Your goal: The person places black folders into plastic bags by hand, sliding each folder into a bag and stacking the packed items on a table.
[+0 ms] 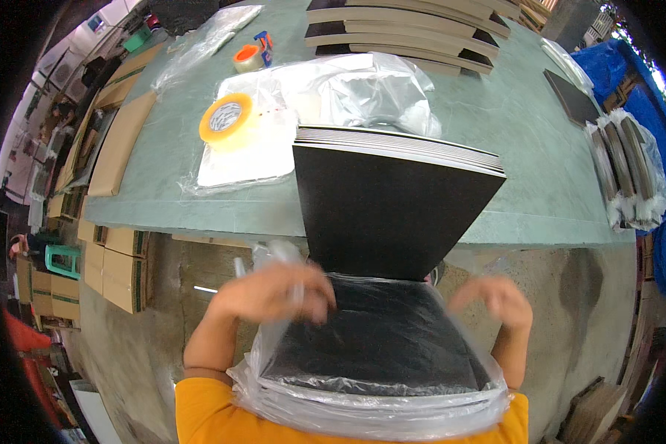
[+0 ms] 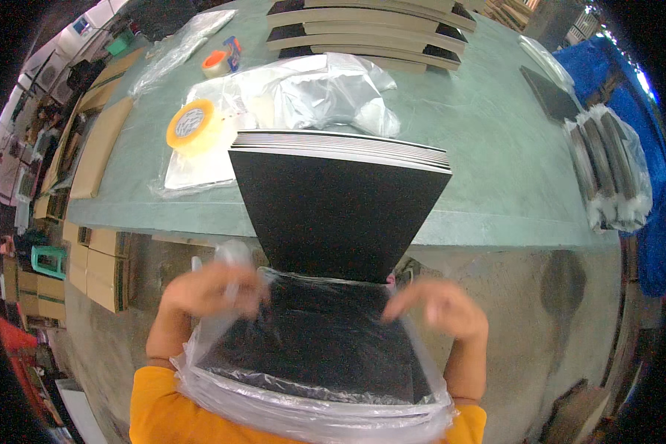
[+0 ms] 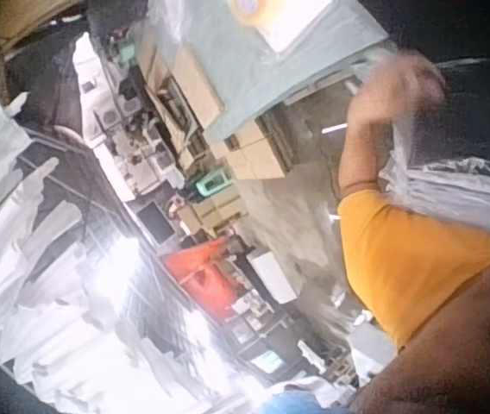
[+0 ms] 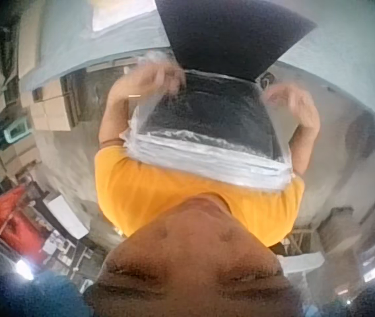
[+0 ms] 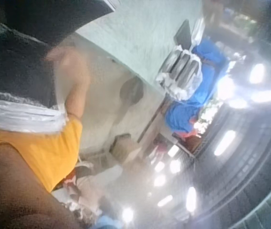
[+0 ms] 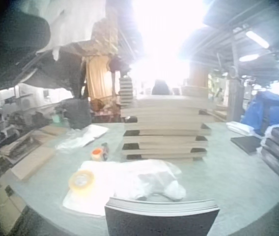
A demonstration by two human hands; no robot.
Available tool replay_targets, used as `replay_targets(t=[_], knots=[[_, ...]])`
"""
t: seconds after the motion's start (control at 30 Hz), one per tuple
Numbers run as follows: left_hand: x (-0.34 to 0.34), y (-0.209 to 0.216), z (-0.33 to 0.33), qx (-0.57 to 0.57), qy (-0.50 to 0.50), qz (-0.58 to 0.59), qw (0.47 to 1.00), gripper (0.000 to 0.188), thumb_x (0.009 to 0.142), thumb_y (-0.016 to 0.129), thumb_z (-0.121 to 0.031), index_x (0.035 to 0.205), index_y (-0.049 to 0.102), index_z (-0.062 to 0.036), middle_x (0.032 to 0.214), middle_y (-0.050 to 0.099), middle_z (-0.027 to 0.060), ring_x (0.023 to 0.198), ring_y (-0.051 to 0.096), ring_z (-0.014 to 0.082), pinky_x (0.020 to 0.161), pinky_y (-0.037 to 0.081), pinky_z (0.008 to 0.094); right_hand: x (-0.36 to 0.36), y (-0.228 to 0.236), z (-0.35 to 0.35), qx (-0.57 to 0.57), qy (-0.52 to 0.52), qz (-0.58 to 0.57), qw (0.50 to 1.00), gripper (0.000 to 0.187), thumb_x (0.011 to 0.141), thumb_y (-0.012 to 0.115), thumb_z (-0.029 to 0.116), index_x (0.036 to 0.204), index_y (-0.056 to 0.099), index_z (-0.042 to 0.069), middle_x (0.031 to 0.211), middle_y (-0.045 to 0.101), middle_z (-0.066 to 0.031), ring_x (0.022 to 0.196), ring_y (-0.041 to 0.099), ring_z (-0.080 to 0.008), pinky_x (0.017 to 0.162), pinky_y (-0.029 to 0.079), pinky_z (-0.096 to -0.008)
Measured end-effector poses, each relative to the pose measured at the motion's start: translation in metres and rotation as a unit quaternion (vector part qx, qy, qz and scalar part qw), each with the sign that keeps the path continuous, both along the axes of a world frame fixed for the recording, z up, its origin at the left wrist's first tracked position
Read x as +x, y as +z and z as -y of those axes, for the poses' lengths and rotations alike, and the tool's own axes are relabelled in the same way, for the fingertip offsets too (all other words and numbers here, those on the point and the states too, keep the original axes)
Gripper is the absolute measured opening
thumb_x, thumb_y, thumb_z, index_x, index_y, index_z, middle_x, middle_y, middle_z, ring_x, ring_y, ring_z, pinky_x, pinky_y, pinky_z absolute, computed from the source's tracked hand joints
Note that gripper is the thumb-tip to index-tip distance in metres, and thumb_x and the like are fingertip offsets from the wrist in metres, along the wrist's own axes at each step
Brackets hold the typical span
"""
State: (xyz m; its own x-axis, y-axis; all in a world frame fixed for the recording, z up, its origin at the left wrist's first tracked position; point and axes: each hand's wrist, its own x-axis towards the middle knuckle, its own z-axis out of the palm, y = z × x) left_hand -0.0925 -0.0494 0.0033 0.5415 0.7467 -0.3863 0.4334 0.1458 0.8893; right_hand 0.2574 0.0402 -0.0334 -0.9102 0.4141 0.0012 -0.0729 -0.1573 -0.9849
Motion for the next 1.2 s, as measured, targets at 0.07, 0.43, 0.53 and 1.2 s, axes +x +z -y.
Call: replay_targets(t=[0.07,0.43,0.53,1.2], knots=[[0.025,0.004,0.006,-0.074,-0.326,0.360,0.871,0.025,0.080,0.056,-0.022,0.097,0.055,-0.0041,0.100,0.056,0.0132,0.097,0.051,0.0261,0.082,0.040,0.0333,-0.044,0.027,0.015,0.065,0.367,-0.162,0.914,0.049,0.085,0.047,0.033,0.118,0.043,-0.003,0.121,0.043,-0.0212,0.114,0.039,-0.0339,0.095,0.029,-0.0417],[0.076,-0.102,-0.048,0.083,0.108,0.089,0.987,0.040,0.087,0.039,-0.040,0.083,0.056,-0.0036,0.077,0.052,0.0055,0.072,0.051,0.0159,0.068,0.041,0.0288,-0.087,-0.089,0.010,0.248,0.059,0.237,0.938,0.071,0.076,0.050,0.055,0.119,0.042,0.000,0.116,0.046,-0.0226,0.109,0.045,-0.0299,0.093,0.034,-0.0332],[0.081,-0.011,-0.078,0.388,0.155,0.149,0.896,0.039,0.081,0.050,-0.037,0.101,0.051,-0.0033,0.097,0.052,0.0071,0.088,0.050,0.0157,0.078,0.039,0.0276,-0.112,-0.025,-0.005,0.113,-0.093,0.129,0.981,0.041,0.075,0.064,0.030,0.100,0.054,-0.001,0.088,0.059,-0.0074,0.081,0.054,-0.0122,0.073,0.044,-0.0257],[0.080,0.021,-0.041,0.315,0.195,0.005,0.929,0.057,0.058,0.074,-0.010,0.110,0.051,-0.0063,0.088,0.054,0.0063,0.079,0.053,0.0150,0.070,0.043,0.0281,-0.080,-0.005,-0.006,-0.201,-0.158,-0.057,0.965,0.017,0.076,0.062,0.010,0.087,0.058,-0.001,0.079,0.060,-0.0061,0.069,0.055,-0.0082,0.060,0.045,-0.0218]])
